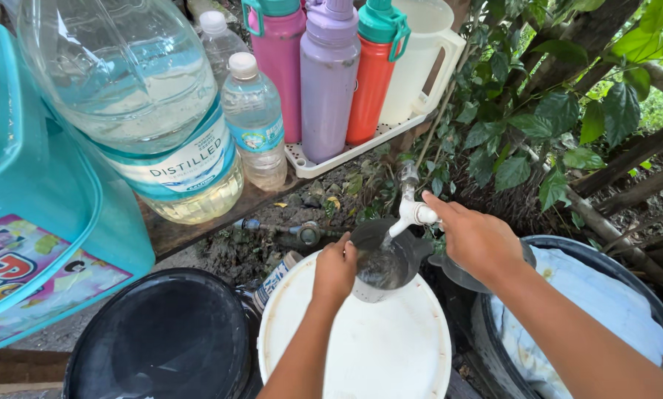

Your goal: The person holds a dark plastic pitcher under an outdoor tap to fill it with water, then pours the water into a white water dispenser jug resting on a teal container. They repeat filling and pouring, then set the pitcher on the container and arrange bottles on the shelf.

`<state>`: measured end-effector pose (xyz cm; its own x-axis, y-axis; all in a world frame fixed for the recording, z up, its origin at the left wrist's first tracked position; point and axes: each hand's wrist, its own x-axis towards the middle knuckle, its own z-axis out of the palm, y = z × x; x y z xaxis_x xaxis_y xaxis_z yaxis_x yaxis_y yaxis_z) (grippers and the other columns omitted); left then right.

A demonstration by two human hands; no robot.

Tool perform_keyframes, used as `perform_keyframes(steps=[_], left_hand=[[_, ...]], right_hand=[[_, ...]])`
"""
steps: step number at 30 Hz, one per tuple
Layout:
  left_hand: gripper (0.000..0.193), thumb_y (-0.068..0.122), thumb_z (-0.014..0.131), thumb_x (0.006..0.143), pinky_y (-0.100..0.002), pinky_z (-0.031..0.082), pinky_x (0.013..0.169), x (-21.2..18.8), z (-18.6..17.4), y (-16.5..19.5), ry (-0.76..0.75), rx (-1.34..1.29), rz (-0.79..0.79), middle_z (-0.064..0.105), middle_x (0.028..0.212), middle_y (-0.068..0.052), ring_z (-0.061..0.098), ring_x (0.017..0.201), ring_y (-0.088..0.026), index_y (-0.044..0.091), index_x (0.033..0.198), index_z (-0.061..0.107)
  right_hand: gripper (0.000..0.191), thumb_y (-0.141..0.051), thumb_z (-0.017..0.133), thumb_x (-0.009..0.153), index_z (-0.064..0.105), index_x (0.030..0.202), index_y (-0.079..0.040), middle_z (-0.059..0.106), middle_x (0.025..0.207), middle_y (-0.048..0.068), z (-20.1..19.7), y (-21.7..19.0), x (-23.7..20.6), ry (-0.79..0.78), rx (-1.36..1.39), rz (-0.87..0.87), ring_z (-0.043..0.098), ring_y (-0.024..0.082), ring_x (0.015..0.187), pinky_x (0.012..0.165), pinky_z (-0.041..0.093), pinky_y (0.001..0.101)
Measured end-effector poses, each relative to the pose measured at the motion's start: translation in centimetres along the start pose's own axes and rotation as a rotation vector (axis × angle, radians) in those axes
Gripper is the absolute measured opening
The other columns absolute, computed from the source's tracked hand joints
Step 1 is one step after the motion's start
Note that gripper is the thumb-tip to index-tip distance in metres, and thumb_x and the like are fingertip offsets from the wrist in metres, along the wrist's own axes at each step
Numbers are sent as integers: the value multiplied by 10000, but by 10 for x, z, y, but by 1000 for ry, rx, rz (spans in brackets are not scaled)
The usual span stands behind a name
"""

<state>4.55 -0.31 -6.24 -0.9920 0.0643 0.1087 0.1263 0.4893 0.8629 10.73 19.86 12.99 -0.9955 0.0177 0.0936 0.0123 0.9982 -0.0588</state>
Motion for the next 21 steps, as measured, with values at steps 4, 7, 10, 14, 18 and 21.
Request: perform_keyframes(steps=[4, 7, 10, 14, 18, 21], left_hand=[[410, 314, 503, 1001, -460, 516, 873, 2, -15, -11, -58, -40, 73, 703, 996, -264, 664, 967, -428, 70, 1250, 718], [432, 376, 492, 990, -419, 546, 834, 4, -27, -4, -227, -87, -137, 727, 872, -222, 731, 844, -367, 115, 1261, 705], [453, 418, 494, 977, -403, 588, 714, 7, -33, 10, -327, -139, -362, 713, 743, -181, 753, 704, -345, 139, 1256, 714], [501, 451, 500, 998, -400, 622, 584, 6, -38, 24, -345, -166, -476, 718, 795, -136, 725, 721, -270, 59, 1179, 754], [496, 457, 491, 985, -419, 620, 578, 9, -40, 32, -344, -111, -513, 748, 884, -156, 734, 768, -288, 94, 1217, 738], [500, 458, 497, 983, -450, 630, 593, 14, -39, 37, -314, -90, -531, 741, 1023, -183, 740, 850, -337, 96, 1246, 720]], right_hand=[[571, -149, 533, 955, 489, 1466, -402, 677, 1233, -31, 2, 1, -4, -22, 12, 28, 701, 326, 917, 786, 570, 462], [610, -68, 528, 894, 540, 1427, -365, 663, 1303, 3, 5, 2, -4, 99, -11, -100, 702, 332, 938, 785, 568, 467], [552, -159, 554, 925, 529, 1438, -362, 636, 1318, 52, 3, 4, -5, 94, -12, -88, 691, 349, 955, 772, 572, 462], [487, -278, 560, 950, 547, 1433, -338, 666, 1265, 35, 2, 0, -3, -5, 105, -29, 691, 327, 1005, 823, 571, 449], [465, -406, 561, 969, 566, 1420, -294, 665, 1261, 58, 0, -5, -1, -24, 136, -23, 681, 336, 1040, 844, 564, 454], [511, -439, 562, 957, 563, 1433, -253, 658, 1271, 96, 0, -5, -3, -31, 174, -29, 673, 356, 1050, 864, 555, 460]])
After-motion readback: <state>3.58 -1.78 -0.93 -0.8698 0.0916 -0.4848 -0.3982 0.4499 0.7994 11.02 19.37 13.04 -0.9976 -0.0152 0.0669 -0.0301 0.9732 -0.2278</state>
